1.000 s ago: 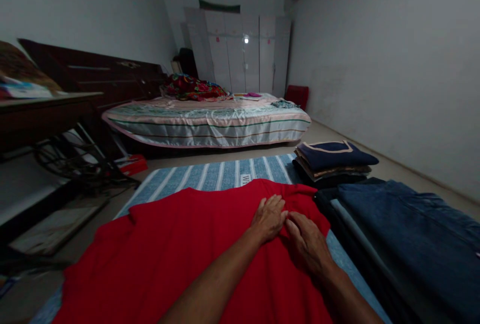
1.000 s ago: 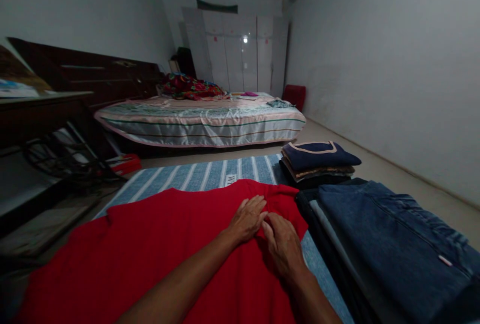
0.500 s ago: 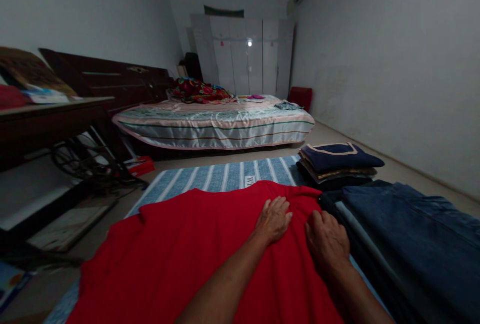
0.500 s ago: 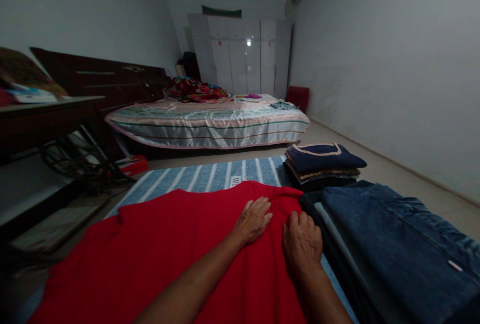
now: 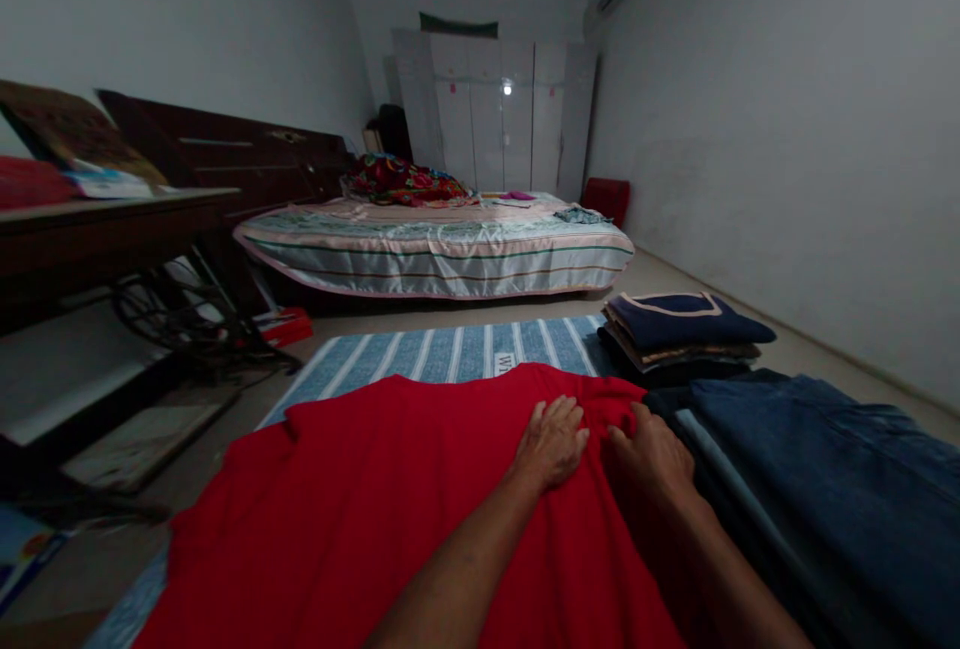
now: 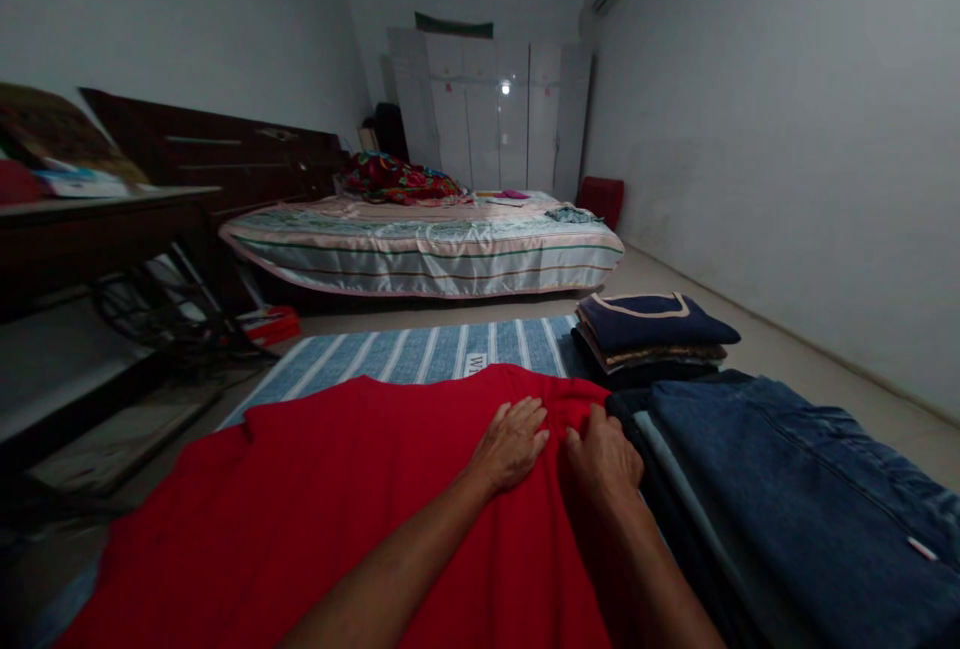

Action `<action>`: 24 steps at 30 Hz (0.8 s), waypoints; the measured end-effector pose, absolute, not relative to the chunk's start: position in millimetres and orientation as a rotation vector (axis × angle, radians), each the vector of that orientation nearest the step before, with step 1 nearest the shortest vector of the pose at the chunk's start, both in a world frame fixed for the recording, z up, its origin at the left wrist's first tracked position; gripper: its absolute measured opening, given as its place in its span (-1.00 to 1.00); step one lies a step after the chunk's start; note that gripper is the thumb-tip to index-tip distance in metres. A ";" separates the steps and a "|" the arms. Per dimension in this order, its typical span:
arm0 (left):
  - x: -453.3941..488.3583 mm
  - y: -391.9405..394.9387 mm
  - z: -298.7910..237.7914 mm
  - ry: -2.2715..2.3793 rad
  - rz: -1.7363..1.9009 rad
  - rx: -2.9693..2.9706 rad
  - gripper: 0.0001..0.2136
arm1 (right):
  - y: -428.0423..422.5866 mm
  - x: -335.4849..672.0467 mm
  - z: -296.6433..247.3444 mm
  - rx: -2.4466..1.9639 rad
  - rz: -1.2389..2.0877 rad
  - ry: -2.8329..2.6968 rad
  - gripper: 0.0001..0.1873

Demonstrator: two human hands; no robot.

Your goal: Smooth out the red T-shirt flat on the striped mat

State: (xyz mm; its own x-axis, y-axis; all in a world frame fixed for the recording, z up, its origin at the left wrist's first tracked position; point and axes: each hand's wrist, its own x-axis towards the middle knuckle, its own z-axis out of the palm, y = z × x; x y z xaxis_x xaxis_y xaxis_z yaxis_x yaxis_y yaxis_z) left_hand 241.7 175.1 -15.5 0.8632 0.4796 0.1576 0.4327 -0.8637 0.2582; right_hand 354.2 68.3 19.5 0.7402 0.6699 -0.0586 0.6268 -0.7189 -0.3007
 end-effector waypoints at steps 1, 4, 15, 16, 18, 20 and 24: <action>241.7 175.0 -15.6 0.699 0.316 2.823 -0.62 | 69.5 357.5 19.7 -2.655 0.273 -0.976 -0.51; 241.7 174.4 -14.8 0.701 0.303 2.820 -0.61 | 68.3 365.8 17.9 -2.615 0.339 -0.903 -0.43; 240.6 172.7 -13.9 0.707 0.317 2.818 -0.62 | 78.3 380.6 -26.1 -1.894 0.325 -0.819 -0.41; 240.5 172.8 -14.2 0.701 0.331 2.824 -0.62 | 80.1 380.0 -28.5 -1.801 0.321 -0.779 -0.38; 240.6 172.9 -14.3 0.698 0.347 2.828 -0.63 | 82.6 378.1 -30.3 -1.683 0.324 -0.738 -0.33; 240.8 172.9 -14.0 0.701 0.344 2.825 -0.63 | 83.8 376.1 -29.8 -1.631 0.350 -0.751 -0.30; 241.3 173.1 -14.2 0.700 0.347 2.815 -0.65 | 82.3 376.0 -29.2 -1.621 0.289 -0.899 -0.38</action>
